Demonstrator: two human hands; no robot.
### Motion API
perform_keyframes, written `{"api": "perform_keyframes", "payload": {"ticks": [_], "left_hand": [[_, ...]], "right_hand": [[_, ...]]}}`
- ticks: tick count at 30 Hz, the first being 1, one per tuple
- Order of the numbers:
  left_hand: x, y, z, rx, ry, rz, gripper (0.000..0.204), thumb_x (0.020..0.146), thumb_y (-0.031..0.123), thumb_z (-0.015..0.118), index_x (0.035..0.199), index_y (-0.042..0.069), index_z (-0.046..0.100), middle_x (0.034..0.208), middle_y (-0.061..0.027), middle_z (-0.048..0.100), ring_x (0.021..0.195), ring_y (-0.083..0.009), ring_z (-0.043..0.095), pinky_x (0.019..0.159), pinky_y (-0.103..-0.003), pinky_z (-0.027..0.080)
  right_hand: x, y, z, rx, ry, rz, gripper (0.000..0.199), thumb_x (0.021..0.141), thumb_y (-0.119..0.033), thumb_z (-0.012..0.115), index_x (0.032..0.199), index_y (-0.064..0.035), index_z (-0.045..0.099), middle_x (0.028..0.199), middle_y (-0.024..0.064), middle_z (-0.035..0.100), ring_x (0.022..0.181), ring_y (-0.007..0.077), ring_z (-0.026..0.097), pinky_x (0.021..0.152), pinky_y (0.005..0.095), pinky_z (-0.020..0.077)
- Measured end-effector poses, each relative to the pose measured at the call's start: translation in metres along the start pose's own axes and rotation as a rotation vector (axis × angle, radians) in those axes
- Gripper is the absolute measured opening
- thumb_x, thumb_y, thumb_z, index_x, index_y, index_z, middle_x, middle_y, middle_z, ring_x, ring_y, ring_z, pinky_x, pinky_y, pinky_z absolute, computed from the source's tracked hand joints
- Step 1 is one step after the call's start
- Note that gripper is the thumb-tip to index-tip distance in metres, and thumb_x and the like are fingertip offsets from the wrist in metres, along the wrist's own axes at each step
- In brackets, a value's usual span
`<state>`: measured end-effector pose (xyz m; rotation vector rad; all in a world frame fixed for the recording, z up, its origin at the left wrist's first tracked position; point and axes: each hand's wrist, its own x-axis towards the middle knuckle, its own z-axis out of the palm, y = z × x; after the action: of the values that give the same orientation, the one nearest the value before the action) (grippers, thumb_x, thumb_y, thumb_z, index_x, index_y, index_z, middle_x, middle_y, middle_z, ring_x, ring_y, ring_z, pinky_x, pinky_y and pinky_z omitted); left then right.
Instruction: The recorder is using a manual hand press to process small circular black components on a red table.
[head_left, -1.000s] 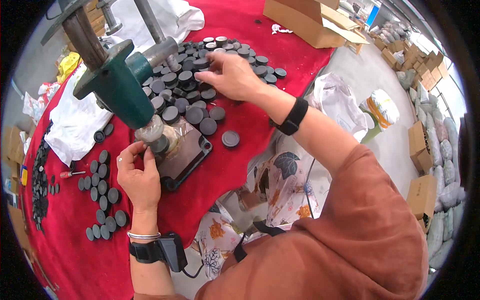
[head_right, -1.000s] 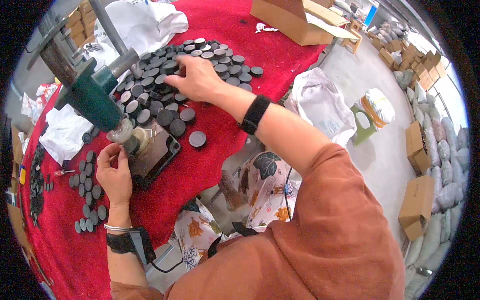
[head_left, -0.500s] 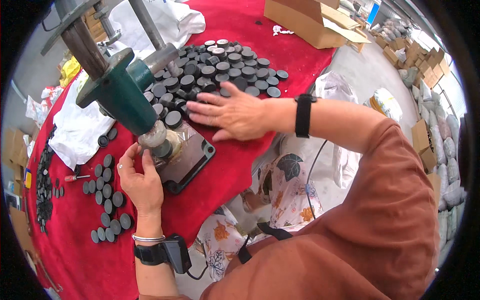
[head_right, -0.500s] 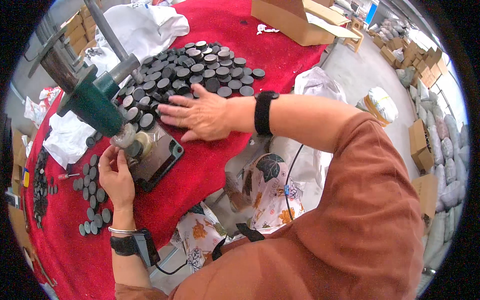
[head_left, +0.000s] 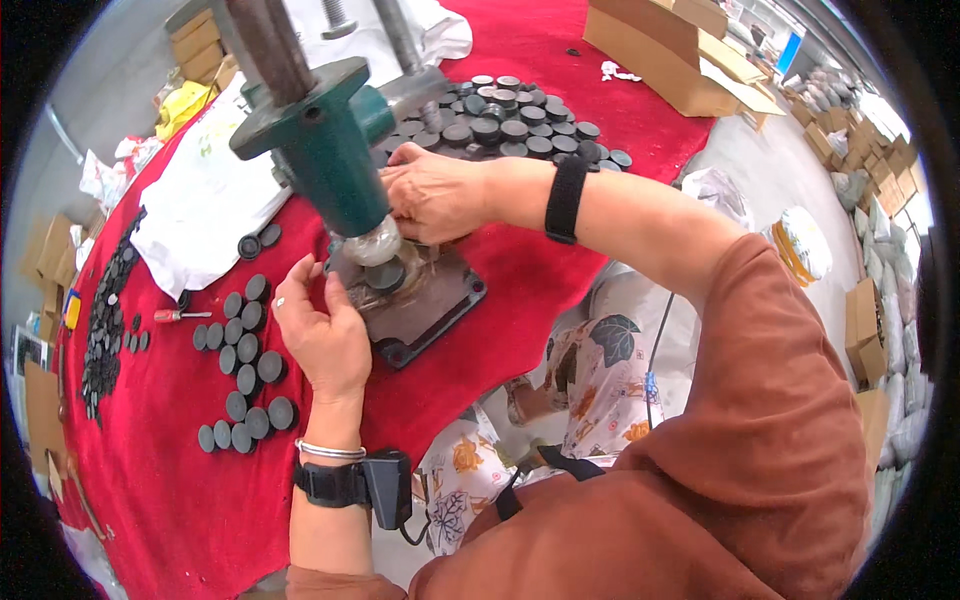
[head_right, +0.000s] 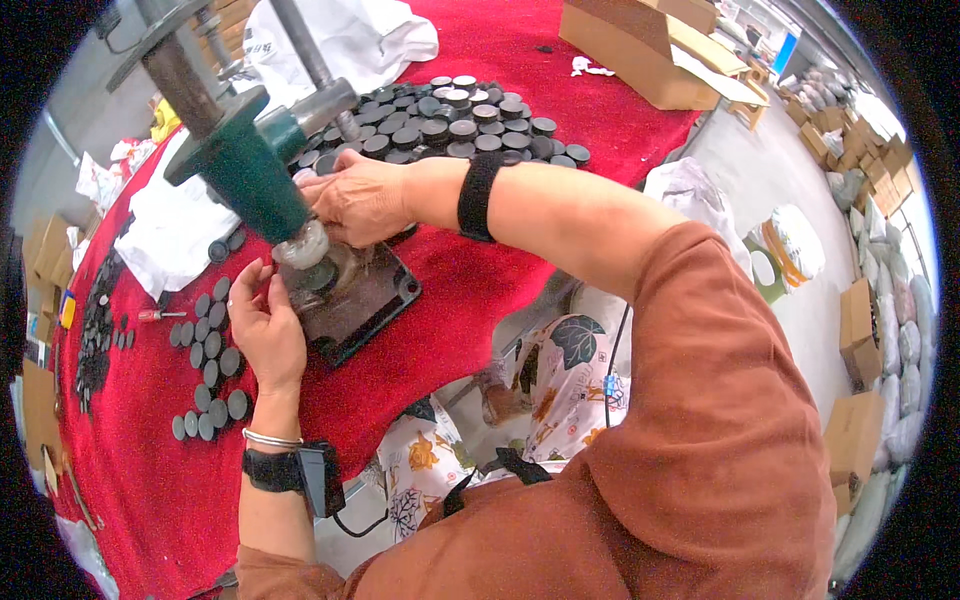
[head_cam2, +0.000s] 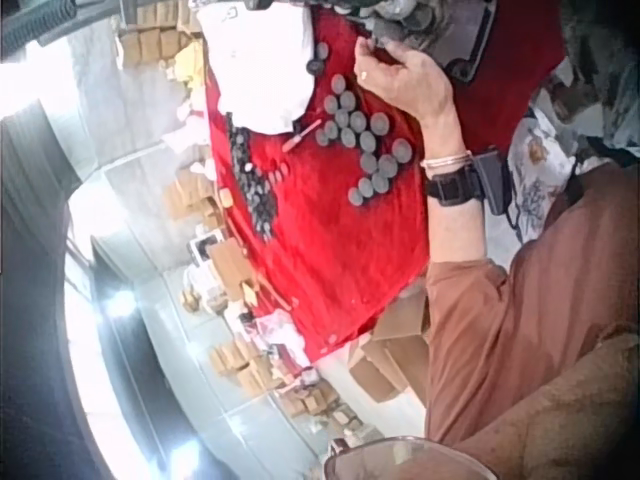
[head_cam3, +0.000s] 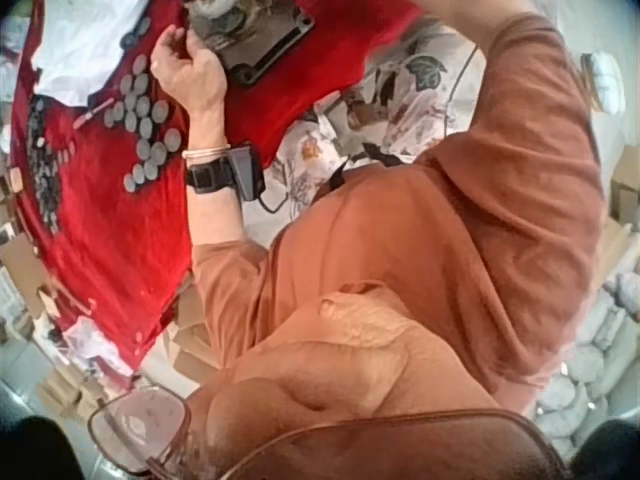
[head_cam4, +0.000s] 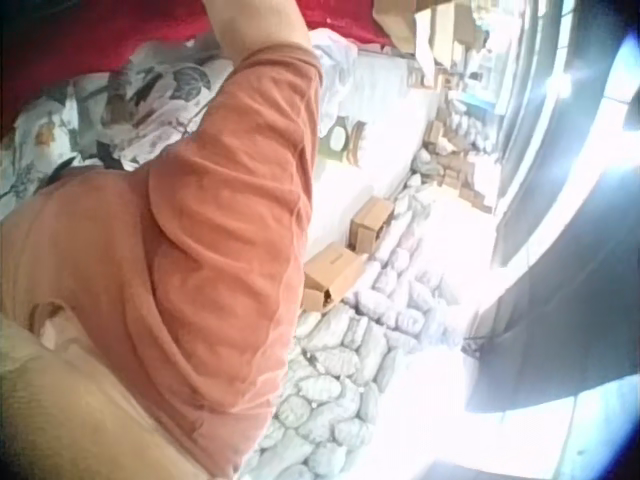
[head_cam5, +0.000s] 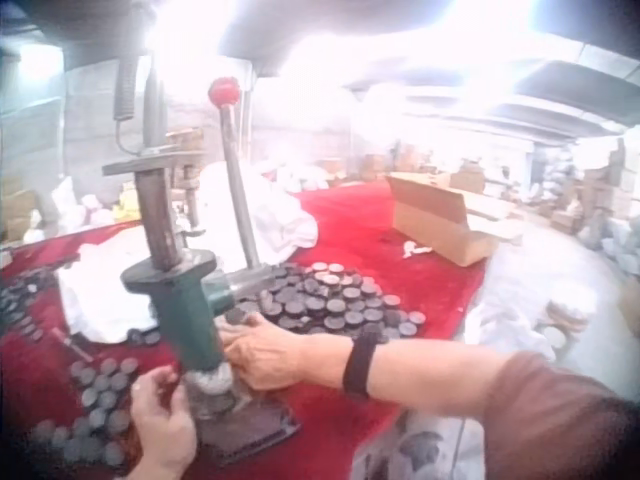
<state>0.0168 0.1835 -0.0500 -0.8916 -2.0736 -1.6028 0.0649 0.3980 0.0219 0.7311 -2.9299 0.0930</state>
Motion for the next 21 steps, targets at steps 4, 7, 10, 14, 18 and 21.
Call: {"api": "perform_keyframes", "payload": {"ticks": [4,7,10,14,18,21], "left_hand": [[0.001,0.003,-0.002,0.008,-0.019,-0.005,0.024,0.083,0.000,0.063,0.107,-0.001,0.059,0.096,-0.0132,0.062,0.092,-0.0268,0.057,0.084,-0.036,0.045],[0.004,0.006,-0.003,0.028,0.044,0.020,0.021,0.083,0.001,0.063,0.104,-0.001,0.061,0.095,-0.0130,0.062,0.091,-0.0273,0.057,0.083,-0.037,0.045],[0.008,0.005,-0.002,0.008,0.127,0.017,0.019,0.084,0.002,0.063,0.102,-0.001,0.061,0.094,-0.0132,0.063,0.090,-0.0278,0.057,0.083,-0.037,0.045],[0.008,0.001,-0.006,0.132,0.101,0.059,0.019,0.084,0.005,0.063,0.101,0.000,0.061,0.095,-0.0139,0.063,0.092,-0.0300,0.057,0.083,-0.040,0.045],[0.007,0.002,-0.018,0.219,0.081,0.054,0.017,0.085,0.011,0.062,0.100,0.002,0.062,0.096,-0.0149,0.063,0.094,-0.0317,0.058,0.083,-0.041,0.046],[0.009,0.006,-0.044,0.343,-0.018,-0.018,0.016,0.086,0.014,0.061,0.097,0.003,0.065,0.093,-0.0154,0.064,0.091,-0.0322,0.061,0.081,-0.042,0.047]], "right_hand": [[0.009,-0.004,-0.002,-0.017,0.015,-0.043,0.040,0.093,-0.034,0.049,0.132,-0.0242,0.049,0.141,-0.0003,0.046,0.131,0.0142,0.039,0.088,0.0494,0.0362],[-0.007,0.004,0.006,-0.088,0.107,0.007,0.039,0.096,-0.036,0.045,0.134,-0.0238,0.046,0.137,0.0024,0.048,0.128,0.0165,0.044,0.088,0.0472,0.0391],[-0.030,0.019,0.015,-0.236,0.113,0.209,0.039,0.096,-0.036,0.047,0.133,-0.0234,0.046,0.135,0.0059,0.049,0.126,0.0195,0.046,0.089,0.0478,0.0401],[-0.045,0.043,0.013,-0.382,0.096,0.633,0.036,0.096,-0.036,0.047,0.129,-0.0213,0.047,0.127,0.0046,0.052,0.123,0.0247,0.047,0.092,0.0578,0.0379],[-0.049,0.043,-0.004,-0.524,0.261,0.929,0.047,0.093,-0.035,0.052,0.134,-0.0148,0.043,0.124,0.0124,0.054,0.117,0.0298,0.054,0.092,0.0585,0.0393],[-0.062,0.012,-0.016,-0.385,0.526,0.759,0.045,0.092,-0.035,0.055,0.130,-0.0121,0.049,0.114,0.0140,0.061,0.105,0.0306,0.061,0.089,0.0513,0.0448]]}}
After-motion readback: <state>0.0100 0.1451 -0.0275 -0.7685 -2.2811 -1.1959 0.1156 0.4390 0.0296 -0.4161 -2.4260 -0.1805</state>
